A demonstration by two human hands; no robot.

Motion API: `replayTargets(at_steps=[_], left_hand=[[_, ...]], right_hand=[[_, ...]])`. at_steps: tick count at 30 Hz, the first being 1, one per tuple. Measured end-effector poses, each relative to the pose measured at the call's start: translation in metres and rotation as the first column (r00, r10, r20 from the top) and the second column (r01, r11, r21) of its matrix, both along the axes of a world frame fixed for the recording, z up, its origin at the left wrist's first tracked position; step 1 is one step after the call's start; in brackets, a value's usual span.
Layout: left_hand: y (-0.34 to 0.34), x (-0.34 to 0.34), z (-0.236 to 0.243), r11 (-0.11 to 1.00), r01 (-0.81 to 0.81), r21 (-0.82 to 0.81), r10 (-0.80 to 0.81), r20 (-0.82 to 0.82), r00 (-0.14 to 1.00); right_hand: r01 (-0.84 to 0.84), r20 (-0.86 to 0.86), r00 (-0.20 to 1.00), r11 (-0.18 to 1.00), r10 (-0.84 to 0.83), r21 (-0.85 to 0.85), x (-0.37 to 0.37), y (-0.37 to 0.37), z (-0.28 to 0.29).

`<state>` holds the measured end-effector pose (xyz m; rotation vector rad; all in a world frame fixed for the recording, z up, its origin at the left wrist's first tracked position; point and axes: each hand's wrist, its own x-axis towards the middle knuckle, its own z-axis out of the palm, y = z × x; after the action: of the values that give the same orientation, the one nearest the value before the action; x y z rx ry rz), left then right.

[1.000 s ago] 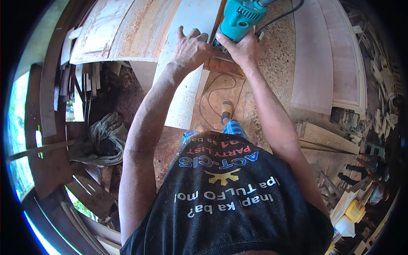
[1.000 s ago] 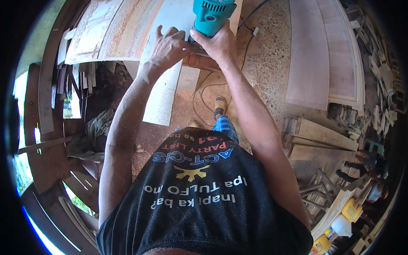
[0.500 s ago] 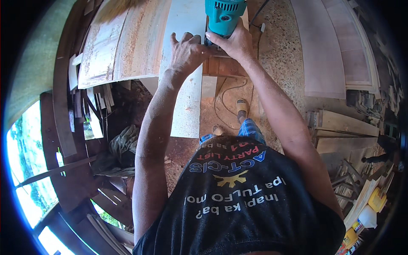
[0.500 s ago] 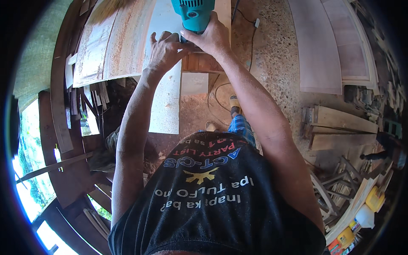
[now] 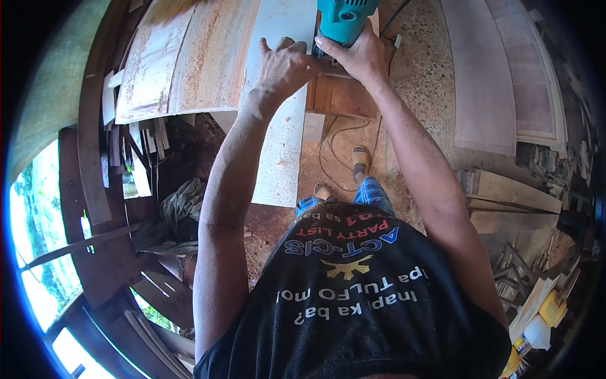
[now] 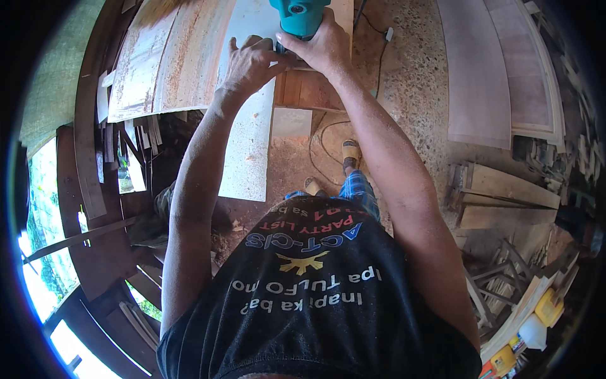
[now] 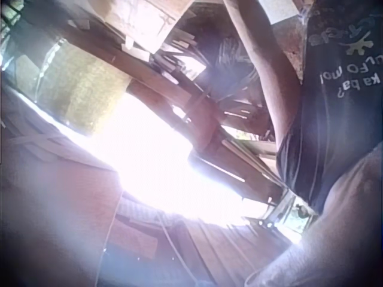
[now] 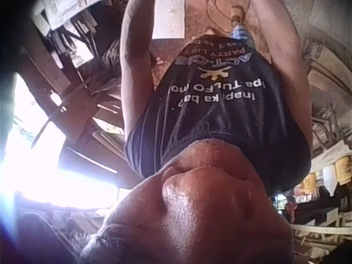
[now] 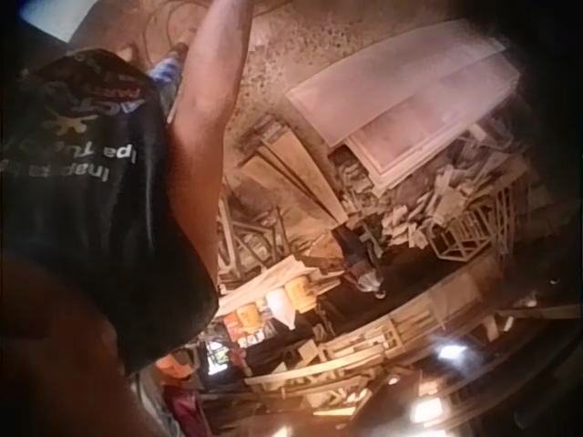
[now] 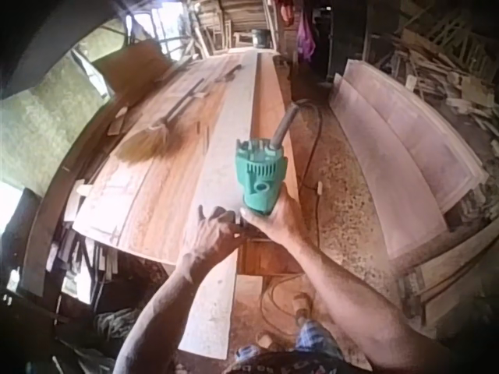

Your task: The person uses a handheld power router to shape the edge of a wooden board, guiding the tool along the wood while stabilizing the piece by hand on a workbench.

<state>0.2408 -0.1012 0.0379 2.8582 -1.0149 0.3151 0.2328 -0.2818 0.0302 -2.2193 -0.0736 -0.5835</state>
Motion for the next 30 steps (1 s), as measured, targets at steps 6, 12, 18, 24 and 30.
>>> replayTargets(at_steps=[6,12,18,24,30], left_hand=[[0.000,0.006,-0.001,1.000,-0.008,-0.020,0.008,-0.004,1.000],[0.008,-0.016,-0.002,0.996,-0.067,-0.050,0.073,0.119,0.990],[0.051,-0.132,0.001,0.786,-0.328,-0.524,0.352,-0.056,0.934],[0.066,-0.207,-0.019,0.666,-0.646,-0.374,0.606,-0.234,0.760],[0.066,-0.206,-0.024,0.684,-0.609,-0.402,0.615,-0.132,0.778]], right_hand=[[-0.054,0.012,0.999,0.976,0.052,0.210,0.000,0.005,0.013],[-0.064,0.010,0.998,0.998,0.064,0.029,0.017,-0.005,0.002],[-0.220,-0.077,0.970,0.968,0.230,0.123,0.033,-0.022,0.006],[-0.182,-0.251,0.913,0.871,0.323,0.457,0.051,-0.023,0.022],[-0.224,-0.360,0.805,0.804,0.471,0.551,0.056,-0.028,0.035]])
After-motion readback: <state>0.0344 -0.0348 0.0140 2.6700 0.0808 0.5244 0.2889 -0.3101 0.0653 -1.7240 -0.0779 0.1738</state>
